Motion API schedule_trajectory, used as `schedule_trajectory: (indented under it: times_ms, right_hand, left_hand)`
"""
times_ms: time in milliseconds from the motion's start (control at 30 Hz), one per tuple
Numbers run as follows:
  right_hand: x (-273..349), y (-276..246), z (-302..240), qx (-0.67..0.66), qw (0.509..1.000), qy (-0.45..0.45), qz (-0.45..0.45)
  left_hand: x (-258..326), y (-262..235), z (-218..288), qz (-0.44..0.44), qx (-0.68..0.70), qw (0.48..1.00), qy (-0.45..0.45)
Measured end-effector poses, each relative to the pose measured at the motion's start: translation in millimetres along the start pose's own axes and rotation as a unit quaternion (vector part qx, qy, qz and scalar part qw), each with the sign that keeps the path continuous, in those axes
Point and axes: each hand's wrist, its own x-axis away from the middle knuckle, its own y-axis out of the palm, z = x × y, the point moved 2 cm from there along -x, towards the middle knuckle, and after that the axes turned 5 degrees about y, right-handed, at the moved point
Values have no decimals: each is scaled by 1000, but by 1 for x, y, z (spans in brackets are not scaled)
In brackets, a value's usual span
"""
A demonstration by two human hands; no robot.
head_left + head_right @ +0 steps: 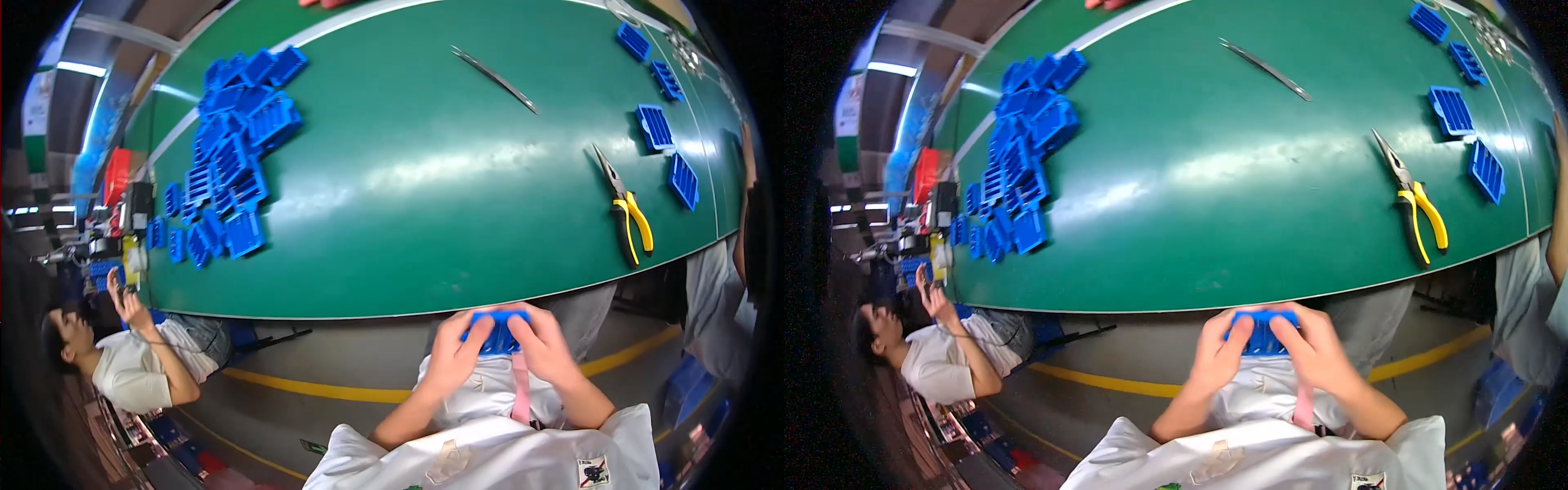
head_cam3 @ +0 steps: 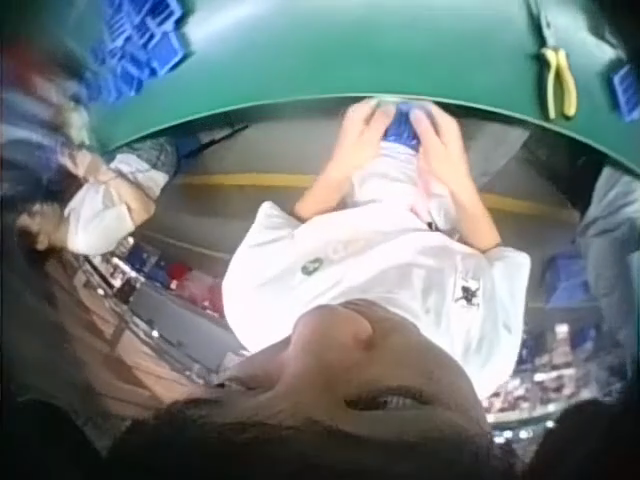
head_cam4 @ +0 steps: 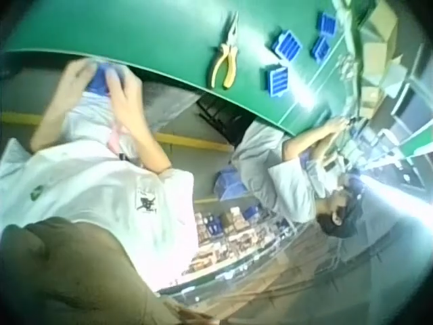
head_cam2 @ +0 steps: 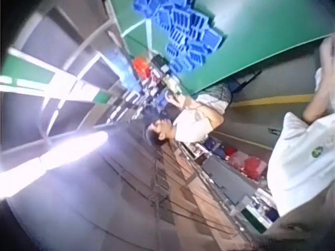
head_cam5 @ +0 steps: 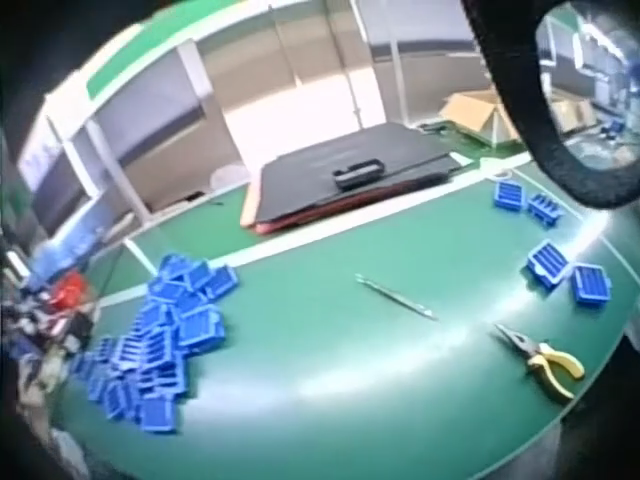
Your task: The recorder is seen assembling small metal components into blue plastic housings at a factory workbench using various hand tools.
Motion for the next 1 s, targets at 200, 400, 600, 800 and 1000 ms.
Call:
schedule_trajectory:
  times_ms: [200, 400, 600, 800, 1000]
  right_hand:
    - [37, -93, -50, 266, 854, -334, 299]
    - [-8, -116, -69, 441, 782, -218, 383]
    - [-21, -134, -70, 558, 714, -248, 344]
    - [-16, -153, -57, 360, 824, -319, 299]
    - [54, -152, -24, -186, 945, -206, 171]
  left_hand:
    - [5, -129, 96, 159, -261, 945, 112]
    - [-48, -377, 130, 464, -360, 794, 154]
    - [-126, -492, 139, 354, -325, 875, 48]
    - [-151, -240, 192, 221, -558, 725, 337]
    - [-184, 71, 161, -163, -496, 721, 455]
